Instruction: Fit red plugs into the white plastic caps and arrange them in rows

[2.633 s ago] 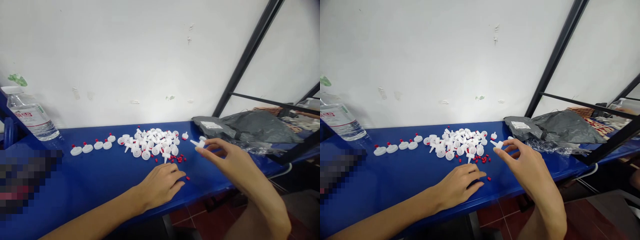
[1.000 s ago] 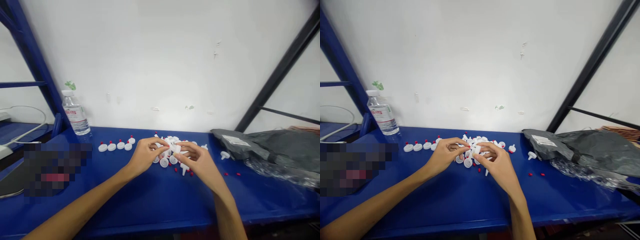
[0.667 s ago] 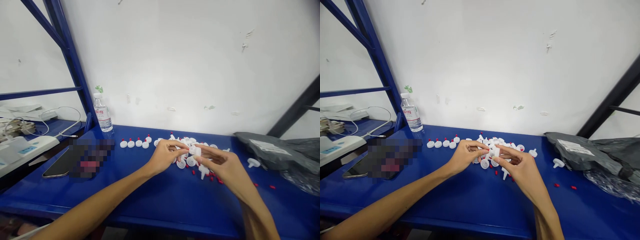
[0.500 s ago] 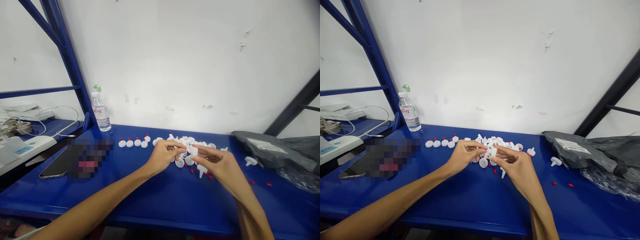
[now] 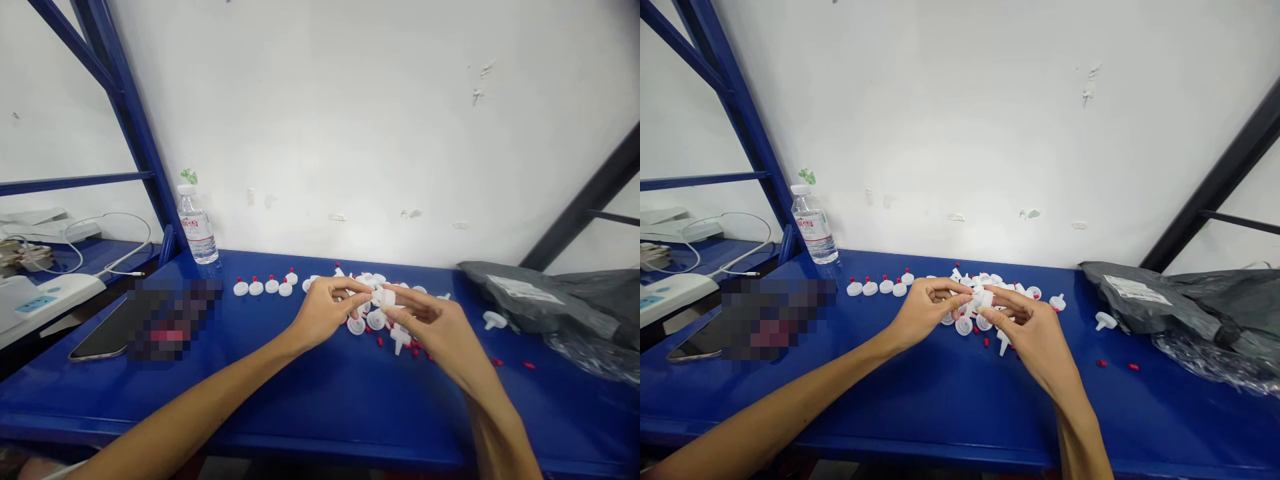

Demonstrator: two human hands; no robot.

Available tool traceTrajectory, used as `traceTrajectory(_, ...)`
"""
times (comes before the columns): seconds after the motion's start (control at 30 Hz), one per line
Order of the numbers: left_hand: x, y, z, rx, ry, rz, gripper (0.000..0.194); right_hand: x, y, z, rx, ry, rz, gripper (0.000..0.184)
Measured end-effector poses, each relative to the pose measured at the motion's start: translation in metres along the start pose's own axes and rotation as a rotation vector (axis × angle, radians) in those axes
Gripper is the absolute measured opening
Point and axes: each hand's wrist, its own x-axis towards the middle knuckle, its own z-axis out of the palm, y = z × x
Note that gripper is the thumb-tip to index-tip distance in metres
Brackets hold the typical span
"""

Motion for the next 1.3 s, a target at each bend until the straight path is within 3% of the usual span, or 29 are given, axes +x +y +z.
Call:
traceTrajectory(0.13, 0.008, 0.012, -0.005, 0.013, 0.053, 0.042, 0.025, 0.001, 0.002, 0.003, 0.013, 0.017, -0.009, 0.052)
traceTrajectory(0.23, 0.020, 0.025, -0.025, 0.088, 0.226, 0.100, 0.024, 0.002, 0.004, 0.003, -0.059, 0.138, -0.004, 0.046)
traceTrajectory(0.37, 0.038, 0.036, -0.080, 0.356, 0.521, 0.203, 0.024, 0.004, 0.008, 0.001, -0.117, 0.282, -0.011, 0.042)
traceTrajectory(0.47, 0.044, 0.030, -0.126, 0.687, 0.617, 0.188, 0.019, 0.004, 0.008, 0.001, -0.117, 0.295, -0.027, 0.040)
traceTrajectory(0.57, 0.043, 0.016, -0.158, 0.930, 0.577, 0.024, 0.017, 0.003, 0.008, 0.002, -0.130, 0.281, -0.024, 0.038)
traceTrajectory(0.67, 0.041, 0.002, -0.173, 1.080, 0.480, -0.104, 0.020, 0.003, 0.008, 0.003, -0.140, 0.281, -0.022, 0.037)
traceTrajectory(1.1, 0.042, -0.026, -0.186, 1.196, 0.169, -0.251, 0.026, 0.001, 0.002, 0.005, -0.206, 0.278, -0.026, 0.033)
traceTrajectory(1.3, 0.044, -0.033, -0.188, 1.181, 0.108, -0.252, 0.025, 0.001, 0.003, 0.004, -0.230, 0.274, -0.020, 0.033)
